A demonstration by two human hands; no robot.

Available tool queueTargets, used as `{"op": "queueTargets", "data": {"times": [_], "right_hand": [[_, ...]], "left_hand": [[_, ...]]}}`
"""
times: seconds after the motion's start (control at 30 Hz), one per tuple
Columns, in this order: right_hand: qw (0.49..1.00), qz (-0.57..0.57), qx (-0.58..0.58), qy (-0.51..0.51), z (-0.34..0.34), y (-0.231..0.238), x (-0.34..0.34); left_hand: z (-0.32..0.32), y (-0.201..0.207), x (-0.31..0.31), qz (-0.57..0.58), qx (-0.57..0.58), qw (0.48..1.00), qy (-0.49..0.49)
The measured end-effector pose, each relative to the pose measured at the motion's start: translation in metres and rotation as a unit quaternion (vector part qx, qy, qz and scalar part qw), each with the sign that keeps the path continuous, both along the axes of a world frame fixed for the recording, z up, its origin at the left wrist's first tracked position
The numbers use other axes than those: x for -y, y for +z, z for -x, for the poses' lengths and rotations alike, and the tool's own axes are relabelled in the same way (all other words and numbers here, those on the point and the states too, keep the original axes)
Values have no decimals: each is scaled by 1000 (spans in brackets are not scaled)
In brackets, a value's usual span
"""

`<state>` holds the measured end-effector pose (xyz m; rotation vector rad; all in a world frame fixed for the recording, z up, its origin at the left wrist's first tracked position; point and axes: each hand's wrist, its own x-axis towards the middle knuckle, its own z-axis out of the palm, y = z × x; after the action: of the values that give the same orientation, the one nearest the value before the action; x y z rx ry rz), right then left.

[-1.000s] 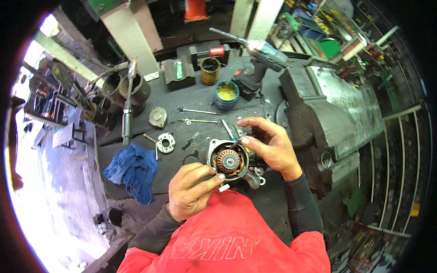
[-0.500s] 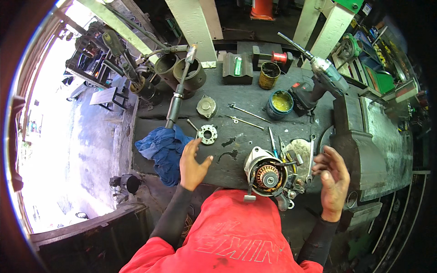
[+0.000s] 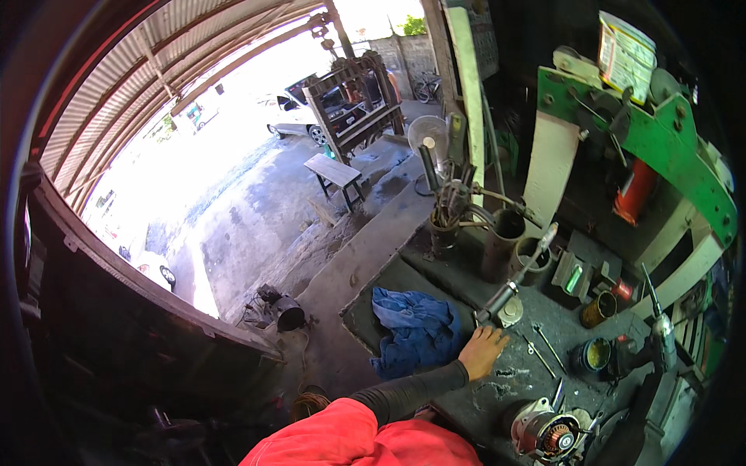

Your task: The person disassembles a motor, uses a power drill to remove a component, cleans parts with a cloth, and reassembles the motor with small internal pieces.

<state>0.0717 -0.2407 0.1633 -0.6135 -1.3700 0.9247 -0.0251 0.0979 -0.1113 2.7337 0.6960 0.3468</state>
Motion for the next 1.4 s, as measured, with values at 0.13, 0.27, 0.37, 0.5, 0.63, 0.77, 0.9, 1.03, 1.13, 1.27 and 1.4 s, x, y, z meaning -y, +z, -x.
{"op": "queueTargets", "data": {"times": [0.13, 0.27, 0.37, 0.5, 0.63, 0.77, 0.9, 1.03, 1.13, 1.27, 1.4], "right_hand": [[965, 258, 0, -38, 52, -48, -40], [877, 468, 56, -95, 91, -140, -106], [868, 400, 225, -191, 120, -205, -166], [835, 352, 377, -189, 149, -247, -233], [796, 345, 439, -234, 184, -256, -271], [786, 319, 485, -213, 201, -274, -293], [815, 342, 418, -210, 191, -282, -294], [818, 368, 311, -315, 157, -261, -278], [755, 437, 364, -326, 145, -254, -277], [748, 398, 472, -244, 167, -274, -301], [852, 405, 270, -194, 160, -272, -305]], "left_hand": [[11, -3, -10, 67, 53, 996, 11], [44, 32, -22, 367, 218, 901, 77], [98, 59, -33, 685, 424, 582, 110], [183, 73, -49, 764, 547, 336, 64], [235, 88, -43, 727, 593, 346, 3], [248, 92, -34, 693, 629, 353, -7], [254, 82, -32, 685, 652, 326, 9], [262, 73, -32, 671, 656, 317, 135], [260, 71, -30, 662, 665, 287, 193], [246, 74, -27, 680, 647, 276, 207], [238, 82, -30, 695, 639, 272, 187]]}}
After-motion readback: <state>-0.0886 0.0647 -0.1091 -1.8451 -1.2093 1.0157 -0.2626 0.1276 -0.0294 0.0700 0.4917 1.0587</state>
